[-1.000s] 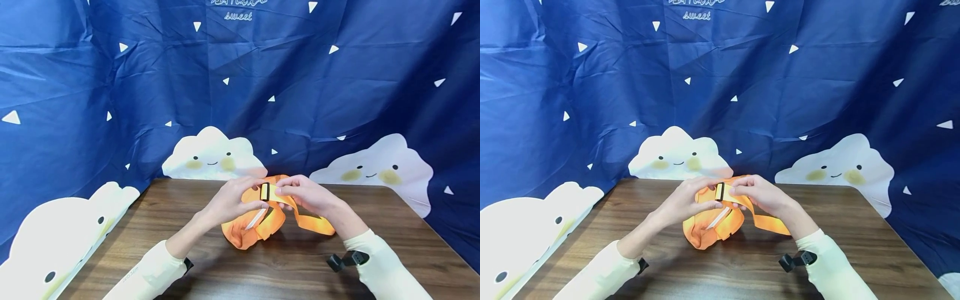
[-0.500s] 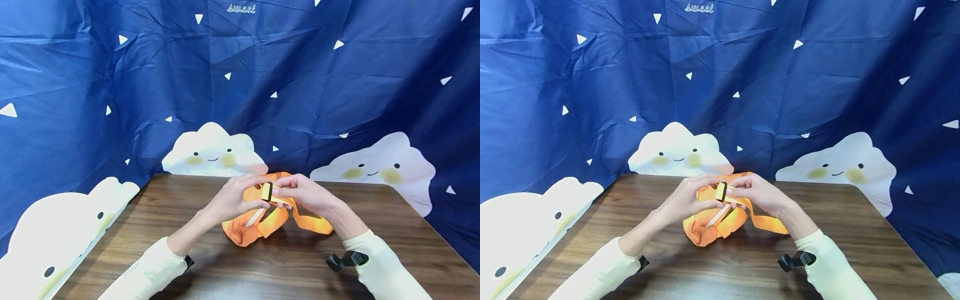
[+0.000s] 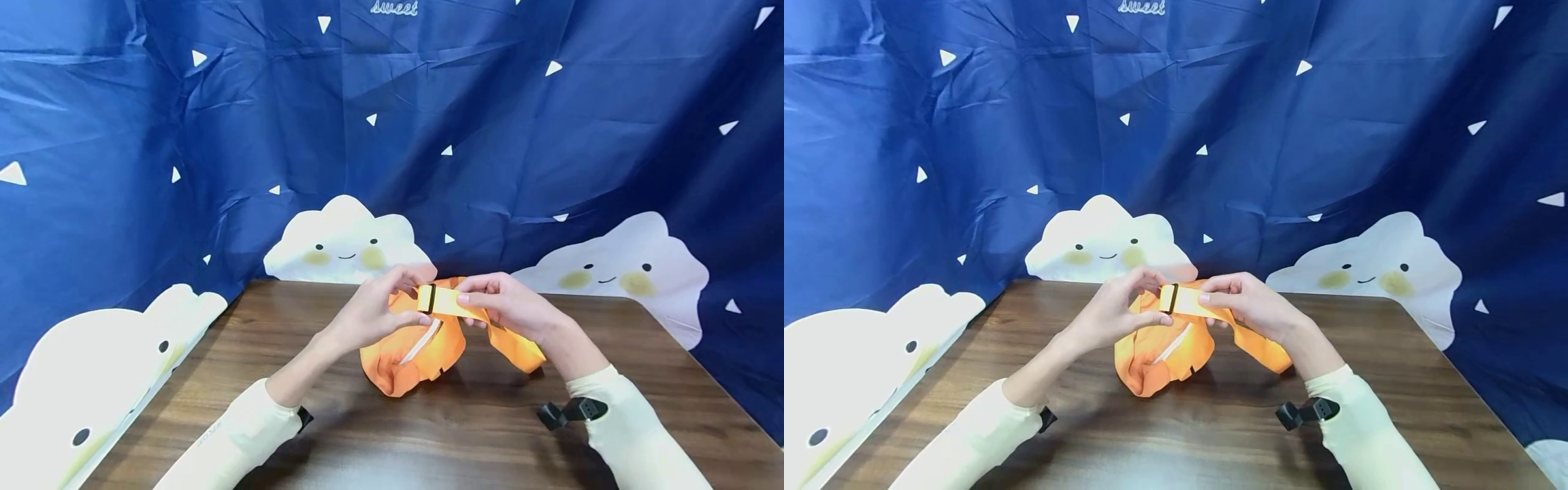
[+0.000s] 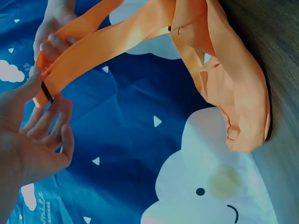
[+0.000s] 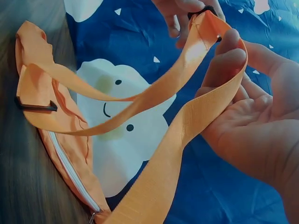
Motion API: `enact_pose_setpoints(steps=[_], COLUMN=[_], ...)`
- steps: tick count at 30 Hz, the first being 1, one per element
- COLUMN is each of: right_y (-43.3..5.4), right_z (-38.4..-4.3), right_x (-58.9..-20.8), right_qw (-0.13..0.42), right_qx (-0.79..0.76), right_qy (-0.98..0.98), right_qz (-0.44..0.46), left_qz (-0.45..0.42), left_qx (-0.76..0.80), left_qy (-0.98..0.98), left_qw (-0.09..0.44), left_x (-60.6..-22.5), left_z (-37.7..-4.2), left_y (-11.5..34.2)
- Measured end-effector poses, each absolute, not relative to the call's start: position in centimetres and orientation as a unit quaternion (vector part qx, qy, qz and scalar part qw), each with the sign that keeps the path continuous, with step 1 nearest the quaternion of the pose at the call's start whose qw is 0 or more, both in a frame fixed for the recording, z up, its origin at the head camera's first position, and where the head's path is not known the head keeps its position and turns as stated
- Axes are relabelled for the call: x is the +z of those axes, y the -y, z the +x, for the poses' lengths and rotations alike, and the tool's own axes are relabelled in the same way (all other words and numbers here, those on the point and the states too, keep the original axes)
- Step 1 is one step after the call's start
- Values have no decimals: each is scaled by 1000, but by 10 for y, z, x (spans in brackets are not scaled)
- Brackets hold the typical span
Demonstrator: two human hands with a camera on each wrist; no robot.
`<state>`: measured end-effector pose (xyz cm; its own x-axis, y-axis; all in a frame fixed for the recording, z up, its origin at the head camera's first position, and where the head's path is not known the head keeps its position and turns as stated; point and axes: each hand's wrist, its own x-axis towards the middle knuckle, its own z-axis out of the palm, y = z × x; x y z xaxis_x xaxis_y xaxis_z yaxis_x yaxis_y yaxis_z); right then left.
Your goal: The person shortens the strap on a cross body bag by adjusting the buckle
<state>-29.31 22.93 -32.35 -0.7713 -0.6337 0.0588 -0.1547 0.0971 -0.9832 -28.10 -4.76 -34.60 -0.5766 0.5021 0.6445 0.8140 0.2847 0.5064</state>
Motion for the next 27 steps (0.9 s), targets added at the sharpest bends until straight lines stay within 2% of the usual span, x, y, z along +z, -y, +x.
enact_pose_setpoints(steps=[8, 12, 20, 27], right_y=[-217, -213, -222, -228], right_z=[-290, -290, -293, -298], right_x=[-328, -332, -331, -331], right_qw=[177, 163, 187, 175], right_qx=[-587, -577, -602, -613], right_qy=[-747, -751, -728, -717], right_qz=[-258, -278, -269, -281], left_qz=[-444, -459, -443, -440], left_qx=[-397, -378, -378, -378], left_qy=[786, 785, 787, 788], left_qw=[166, 172, 202, 205], left_x=[-348, -347, -345, -339], left_z=[-280, -280, -279, -281], left_y=[48, 46, 48, 49])
